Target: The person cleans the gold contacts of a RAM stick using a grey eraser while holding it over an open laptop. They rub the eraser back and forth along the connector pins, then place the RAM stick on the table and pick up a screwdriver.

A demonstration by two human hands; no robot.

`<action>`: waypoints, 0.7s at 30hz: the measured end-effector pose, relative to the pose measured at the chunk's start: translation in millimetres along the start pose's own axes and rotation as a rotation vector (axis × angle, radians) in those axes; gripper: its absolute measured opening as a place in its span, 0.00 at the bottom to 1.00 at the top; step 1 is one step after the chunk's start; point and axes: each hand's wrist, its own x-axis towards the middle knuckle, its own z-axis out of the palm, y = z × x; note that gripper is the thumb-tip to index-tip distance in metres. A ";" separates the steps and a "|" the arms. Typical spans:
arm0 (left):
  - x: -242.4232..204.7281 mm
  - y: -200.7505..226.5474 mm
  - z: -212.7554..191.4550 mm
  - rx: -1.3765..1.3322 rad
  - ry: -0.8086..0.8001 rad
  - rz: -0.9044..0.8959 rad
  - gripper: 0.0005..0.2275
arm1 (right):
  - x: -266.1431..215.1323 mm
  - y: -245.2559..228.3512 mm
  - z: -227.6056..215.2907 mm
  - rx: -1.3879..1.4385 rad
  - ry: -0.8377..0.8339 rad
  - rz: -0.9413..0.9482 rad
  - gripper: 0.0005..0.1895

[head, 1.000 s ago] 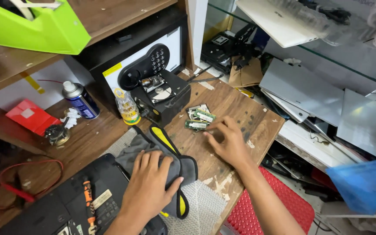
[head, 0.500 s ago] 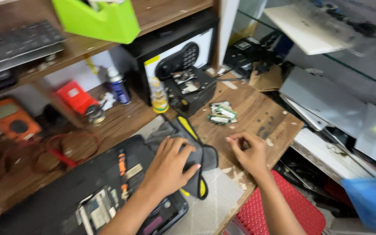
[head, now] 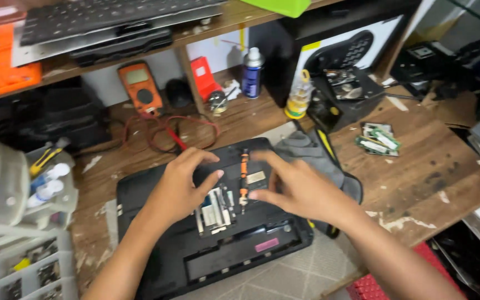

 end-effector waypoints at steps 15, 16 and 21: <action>-36.7 -54.7 -4.3 -0.128 -0.120 -0.066 0.14 | 87.6 18.7 39.0 -0.071 -0.149 0.157 0.31; -34.1 -54.4 -5.3 -0.133 -0.118 -0.069 0.14 | 86.2 22.6 40.8 -0.074 -0.154 0.160 0.31; -35.0 -52.0 -10.2 -0.312 -0.011 -0.056 0.11 | 76.5 27.0 65.1 0.687 0.076 -0.144 0.40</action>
